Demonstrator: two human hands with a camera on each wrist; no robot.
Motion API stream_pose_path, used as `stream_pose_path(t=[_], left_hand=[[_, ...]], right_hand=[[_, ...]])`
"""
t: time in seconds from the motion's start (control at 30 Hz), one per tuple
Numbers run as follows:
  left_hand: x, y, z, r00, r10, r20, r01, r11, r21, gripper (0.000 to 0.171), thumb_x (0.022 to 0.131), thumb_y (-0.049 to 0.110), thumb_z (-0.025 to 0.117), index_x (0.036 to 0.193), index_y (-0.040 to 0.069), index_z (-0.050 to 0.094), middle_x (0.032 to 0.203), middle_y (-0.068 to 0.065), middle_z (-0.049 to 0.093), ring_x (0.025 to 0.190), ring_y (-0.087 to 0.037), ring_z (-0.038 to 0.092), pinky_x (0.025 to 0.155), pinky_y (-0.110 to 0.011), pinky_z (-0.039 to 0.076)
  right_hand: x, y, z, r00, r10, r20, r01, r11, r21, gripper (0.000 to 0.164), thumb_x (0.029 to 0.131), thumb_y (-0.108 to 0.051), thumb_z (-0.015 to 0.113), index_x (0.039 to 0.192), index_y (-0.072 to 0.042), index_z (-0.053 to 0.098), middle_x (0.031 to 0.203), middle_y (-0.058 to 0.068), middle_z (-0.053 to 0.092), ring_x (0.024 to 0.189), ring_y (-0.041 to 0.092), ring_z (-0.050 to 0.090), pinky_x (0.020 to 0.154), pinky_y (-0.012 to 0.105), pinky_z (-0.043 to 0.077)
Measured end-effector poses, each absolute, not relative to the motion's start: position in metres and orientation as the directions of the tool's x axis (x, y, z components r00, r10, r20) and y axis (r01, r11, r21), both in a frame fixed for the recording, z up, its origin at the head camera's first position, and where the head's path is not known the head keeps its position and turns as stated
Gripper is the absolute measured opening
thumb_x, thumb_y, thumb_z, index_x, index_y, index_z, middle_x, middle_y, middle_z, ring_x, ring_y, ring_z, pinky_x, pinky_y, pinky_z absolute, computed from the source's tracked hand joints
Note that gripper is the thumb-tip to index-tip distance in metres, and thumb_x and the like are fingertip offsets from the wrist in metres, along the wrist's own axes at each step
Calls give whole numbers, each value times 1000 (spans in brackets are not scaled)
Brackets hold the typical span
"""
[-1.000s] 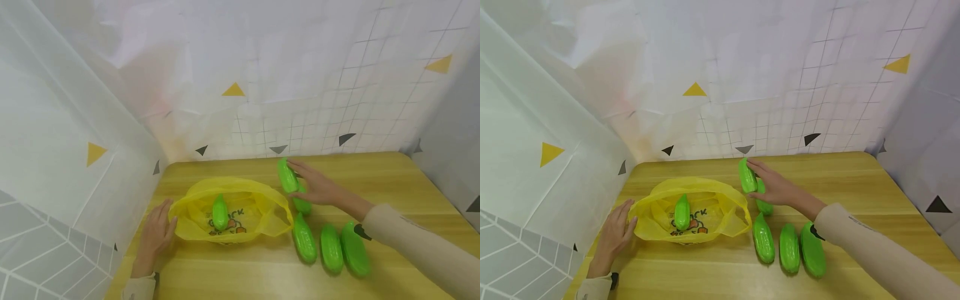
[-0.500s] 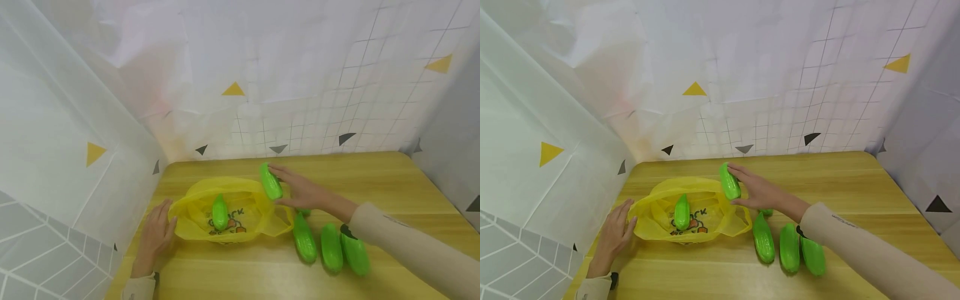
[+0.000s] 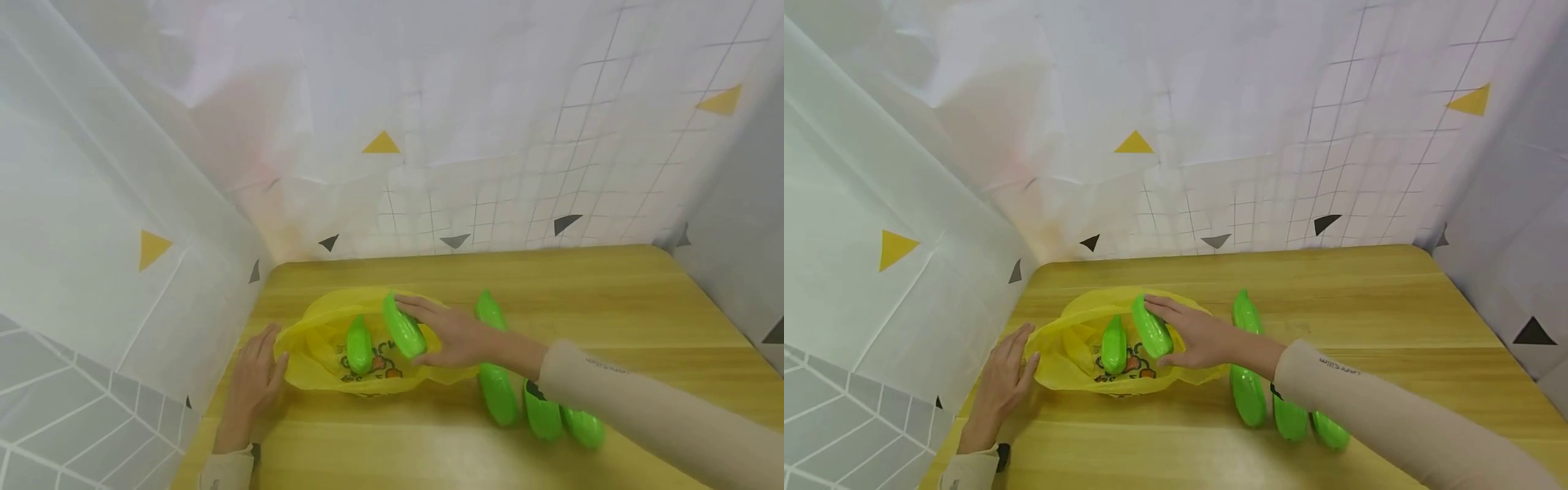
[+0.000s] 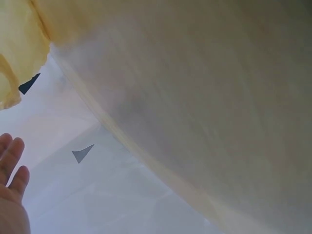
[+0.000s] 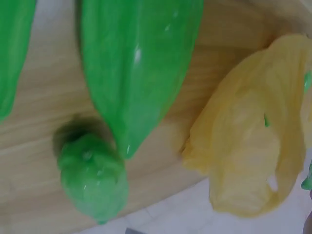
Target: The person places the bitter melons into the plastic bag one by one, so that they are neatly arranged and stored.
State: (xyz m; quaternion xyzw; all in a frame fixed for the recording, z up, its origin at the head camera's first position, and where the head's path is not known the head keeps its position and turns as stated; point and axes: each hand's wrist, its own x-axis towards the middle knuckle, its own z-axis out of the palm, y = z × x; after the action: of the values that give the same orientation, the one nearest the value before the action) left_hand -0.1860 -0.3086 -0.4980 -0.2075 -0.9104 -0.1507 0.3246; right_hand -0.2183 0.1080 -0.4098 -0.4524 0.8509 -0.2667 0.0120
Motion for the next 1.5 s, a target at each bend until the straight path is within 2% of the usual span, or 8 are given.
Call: stream_pose_path(t=[0.1,0.13,0.23,0.53,0.8,1.03,1.3,1.5], left_hand=[[-187,-309,-498,-696,287,658,479,869,127,52,90,19,57,134,-9,51,133,-26,56,115,-43,55,97,-59,44],[-188,-309,-498,-697,289,657,478,870,124,52,91,19,56,135,-8,51,134,-26,56,116,-42,55,98,-59,44],[-189,-309,-498,-698,293,654,474,873,114,52,92,21,55,135,-8,51,134,-25,56,116,-42,56,99,-59,43],[-186,-307,-497,-717,285,637,461,878,126,53,90,19,57,135,-7,51,135,-25,56,119,-42,54,102,-60,41],[-186,-309,-498,-712,278,645,462,877,133,51,90,17,57,134,-9,51,133,-27,56,118,-44,54,101,-62,41],[-186,-309,-499,-725,278,630,459,877,142,52,90,18,57,136,-7,50,135,-27,55,120,-44,53,102,-63,40],[-186,-308,-498,-717,281,638,467,873,140,52,89,16,58,135,-8,51,134,-27,56,119,-45,54,101,-63,40],[-185,-306,-498,-722,280,632,466,873,145,52,91,17,58,136,-8,50,135,-27,55,118,-44,55,101,-61,41]], right_hand=[[-212,100,-416,-584,-794,167,-745,443,-498,95,85,-40,74,158,-14,18,165,-2,15,141,25,40,108,42,45],[-211,97,-419,-572,-804,162,-751,434,-497,96,85,-40,74,157,-13,18,165,-1,15,144,26,34,113,44,40],[-209,91,-427,-541,-825,163,-777,416,-472,96,84,-39,75,156,-8,20,164,5,17,146,27,30,116,45,35],[-214,75,-448,-531,-842,94,-786,448,-426,94,87,-44,71,156,-7,19,164,7,18,142,25,38,113,41,40],[-226,56,-447,-555,-827,90,-760,460,-459,96,88,-40,71,157,-5,15,164,10,17,143,26,37,116,39,36],[-234,48,-451,-612,-788,72,-715,512,-476,97,85,-36,75,156,-2,17,163,14,17,141,29,39,116,40,36],[-241,44,-467,-667,-743,60,-680,574,-457,97,84,-39,75,155,-3,20,163,12,18,140,30,41,114,40,38],[-239,34,-470,-677,-735,39,-662,585,-468,99,83,-40,76,155,-2,19,162,16,18,141,31,38,116,42,36]])
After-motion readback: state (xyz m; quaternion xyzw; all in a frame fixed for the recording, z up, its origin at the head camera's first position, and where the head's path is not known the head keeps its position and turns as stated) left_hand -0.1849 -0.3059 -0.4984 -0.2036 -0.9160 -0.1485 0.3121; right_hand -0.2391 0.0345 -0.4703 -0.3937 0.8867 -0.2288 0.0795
